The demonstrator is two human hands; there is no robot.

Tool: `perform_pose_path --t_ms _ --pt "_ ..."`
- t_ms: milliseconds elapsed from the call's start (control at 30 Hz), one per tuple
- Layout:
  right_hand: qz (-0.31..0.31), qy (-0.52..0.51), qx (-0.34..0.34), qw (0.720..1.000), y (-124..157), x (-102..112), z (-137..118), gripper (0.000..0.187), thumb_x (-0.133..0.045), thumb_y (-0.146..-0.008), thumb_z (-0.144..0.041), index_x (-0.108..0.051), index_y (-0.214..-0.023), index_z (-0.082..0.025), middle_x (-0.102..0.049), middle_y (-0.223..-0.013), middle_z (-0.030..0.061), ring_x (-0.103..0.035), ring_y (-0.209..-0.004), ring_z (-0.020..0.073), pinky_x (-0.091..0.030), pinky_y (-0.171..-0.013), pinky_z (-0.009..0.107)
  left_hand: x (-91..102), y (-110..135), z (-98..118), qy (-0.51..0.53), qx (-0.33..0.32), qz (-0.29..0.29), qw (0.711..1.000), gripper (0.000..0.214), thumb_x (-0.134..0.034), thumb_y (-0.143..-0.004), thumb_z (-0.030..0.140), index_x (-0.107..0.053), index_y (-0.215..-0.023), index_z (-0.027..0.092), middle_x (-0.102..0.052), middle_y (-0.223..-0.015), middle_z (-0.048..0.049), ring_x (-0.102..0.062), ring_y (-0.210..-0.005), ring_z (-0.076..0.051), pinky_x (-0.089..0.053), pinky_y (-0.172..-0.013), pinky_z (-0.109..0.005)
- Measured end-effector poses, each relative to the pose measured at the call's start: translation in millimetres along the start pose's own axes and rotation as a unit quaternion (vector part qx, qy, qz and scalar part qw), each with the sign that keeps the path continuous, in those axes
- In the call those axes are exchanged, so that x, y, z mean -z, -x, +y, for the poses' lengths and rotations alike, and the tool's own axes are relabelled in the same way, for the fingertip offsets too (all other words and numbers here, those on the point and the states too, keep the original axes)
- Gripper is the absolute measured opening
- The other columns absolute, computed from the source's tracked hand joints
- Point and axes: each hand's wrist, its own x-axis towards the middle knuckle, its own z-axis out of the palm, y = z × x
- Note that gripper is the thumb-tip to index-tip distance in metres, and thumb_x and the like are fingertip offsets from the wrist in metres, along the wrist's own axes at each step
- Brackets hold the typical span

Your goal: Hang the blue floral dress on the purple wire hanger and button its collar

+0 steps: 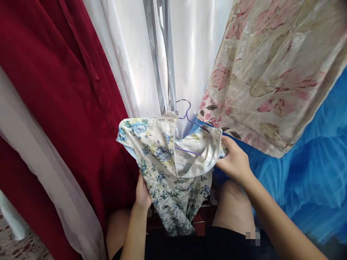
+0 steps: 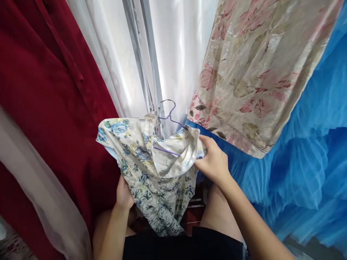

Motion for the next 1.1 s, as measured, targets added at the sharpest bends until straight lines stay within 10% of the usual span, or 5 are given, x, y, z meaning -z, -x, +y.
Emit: perform_pose_path --t_ms 133,367,600,767,1100 --pt "0.003 0.021 0.067 0.998 -17.0 6.8 -19.2 0.070 -0.075 -0.070 -0.035 -0.057 -0.137 -0.024 -0.067 -0.133 0.0096 -0.067 -0.117 0.0349 -0.055 -0.086 0.041 40.7 22.7 -31.9 -0.082 -0.003 0.121 0.989 0.053 -0.086 -0.066 0.049 -0.070 -0.110 0.024 -0.074 -0.122 -0.0068 -0.048 -0.143 -0.032 -0.034 -0.122 -0.046" --pt "-0.060 -0.018 0.151 0.987 0.9 18.3 4.8 0.076 -0.071 -0.071 -0.023 -0.052 -0.145 -0.025 -0.065 -0.128 0.0107 -0.061 -0.118 0.0344 -0.049 -0.099 0.048 56.5 77.9 -88.6 -0.218 0.093 0.050 0.970 0.059 -0.089 -0.062 0.034 -0.071 -0.115 0.015 -0.075 -0.118 -0.0131 -0.062 -0.127 -0.036 -0.040 -0.116 -0.047" --pt "0.302 -0.193 -0.172 0.918 117.1 -38.1 10.4 0.020 -0.065 -0.090 -0.033 -0.067 -0.106 -0.020 -0.064 -0.103 0.0075 -0.061 -0.099 0.0266 -0.047 -0.088 0.041 48.3 98.0 -118.1 -0.258 0.062 0.033 0.964 0.050 -0.080 -0.065 0.030 -0.072 -0.113 0.017 -0.073 -0.124 -0.0131 -0.058 -0.132 -0.035 -0.040 -0.115 -0.045" --pt "-0.264 -0.362 -0.187 0.874 164.1 -79.4 -7.8 0.035 -0.052 -0.100 -0.047 -0.054 -0.077 -0.021 -0.053 -0.073 -0.0005 -0.049 -0.070 0.0183 -0.041 -0.066 0.030 37.1 95.3 -111.0 -0.295 0.060 -0.073 0.951 0.051 -0.077 -0.072 0.023 -0.071 -0.122 0.022 -0.069 -0.133 -0.0106 -0.055 -0.137 -0.032 -0.038 -0.118 -0.047" --pt "-0.339 -0.297 -0.187 0.873 149.1 -64.8 -4.6 0.052 -0.045 -0.101 -0.058 -0.048 -0.066 -0.021 -0.049 -0.064 -0.0006 -0.044 -0.061 0.0161 -0.031 -0.057 0.029 36.8 108.9 -97.2 -0.348 0.076 -0.101 0.929 0.041 -0.071 -0.077 0.023 -0.072 -0.118 0.020 -0.070 -0.132 -0.0103 -0.045 -0.145 -0.033 -0.029 -0.123 -0.050"
